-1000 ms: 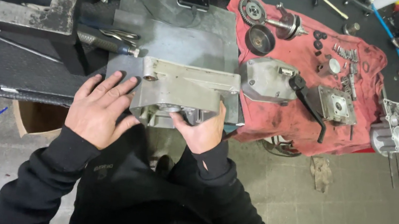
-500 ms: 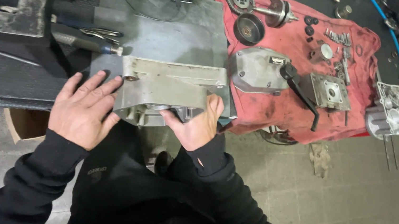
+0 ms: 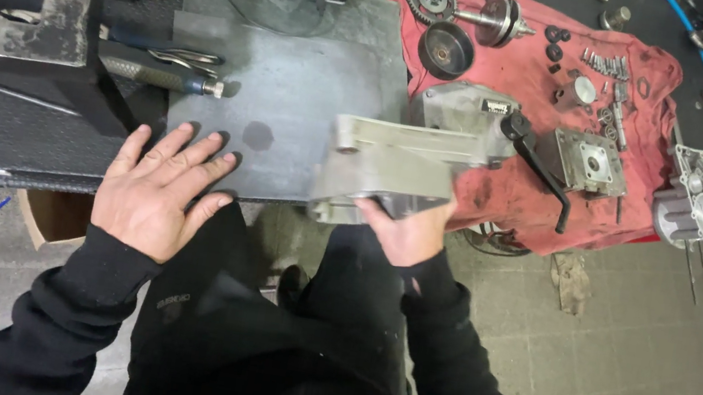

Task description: The person scrapes a metal engine casing against a flat metal plate on a workbench. They repeatedly rub the edges and surfaces of the casing on the plate to smooth or clean them, turning the object over to work on different sides.

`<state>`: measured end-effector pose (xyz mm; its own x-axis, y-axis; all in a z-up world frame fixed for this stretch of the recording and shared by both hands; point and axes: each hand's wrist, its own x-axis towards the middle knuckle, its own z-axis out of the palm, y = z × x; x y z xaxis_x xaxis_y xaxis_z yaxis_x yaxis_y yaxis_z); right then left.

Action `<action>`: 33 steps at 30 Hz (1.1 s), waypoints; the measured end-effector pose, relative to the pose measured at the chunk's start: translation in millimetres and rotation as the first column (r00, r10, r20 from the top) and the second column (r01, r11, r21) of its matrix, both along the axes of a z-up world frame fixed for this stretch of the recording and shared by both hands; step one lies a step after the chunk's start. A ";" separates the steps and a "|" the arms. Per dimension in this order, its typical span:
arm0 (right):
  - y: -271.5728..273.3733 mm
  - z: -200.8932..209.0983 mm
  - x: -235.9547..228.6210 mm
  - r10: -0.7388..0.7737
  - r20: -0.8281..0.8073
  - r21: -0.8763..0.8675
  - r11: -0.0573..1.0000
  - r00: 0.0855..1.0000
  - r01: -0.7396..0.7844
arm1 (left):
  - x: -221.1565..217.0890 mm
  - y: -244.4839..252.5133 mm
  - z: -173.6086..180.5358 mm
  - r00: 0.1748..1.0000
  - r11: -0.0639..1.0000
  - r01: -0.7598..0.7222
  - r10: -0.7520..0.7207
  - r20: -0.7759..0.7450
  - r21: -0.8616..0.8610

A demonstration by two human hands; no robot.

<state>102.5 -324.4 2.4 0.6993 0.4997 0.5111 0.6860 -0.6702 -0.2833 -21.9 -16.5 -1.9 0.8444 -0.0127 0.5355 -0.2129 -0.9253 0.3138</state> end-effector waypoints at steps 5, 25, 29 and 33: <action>-14.5 3.3 5.8 0.030 -0.042 0.041 0.999 0.999 -0.029 | 0.5 -0.6 -2.7 1.000 1.000 -0.001 0.001 0.005 0.018; 26.4 -15.4 -8.2 0.300 -0.257 0.815 0.578 0.918 0.040 | -2.4 -0.4 -4.6 1.000 0.998 0.014 -0.012 0.023 -0.058; 69.8 -10.2 -22.9 0.485 -0.279 0.893 0.449 0.829 0.038 | 0.4 1.8 -5.1 0.999 0.998 0.017 -0.015 0.029 -0.058; 94.5 -5.3 -33.2 0.499 -0.357 0.821 0.570 0.790 0.011 | -4.0 5.5 -1.0 0.999 0.999 0.015 -0.017 -0.030 -0.046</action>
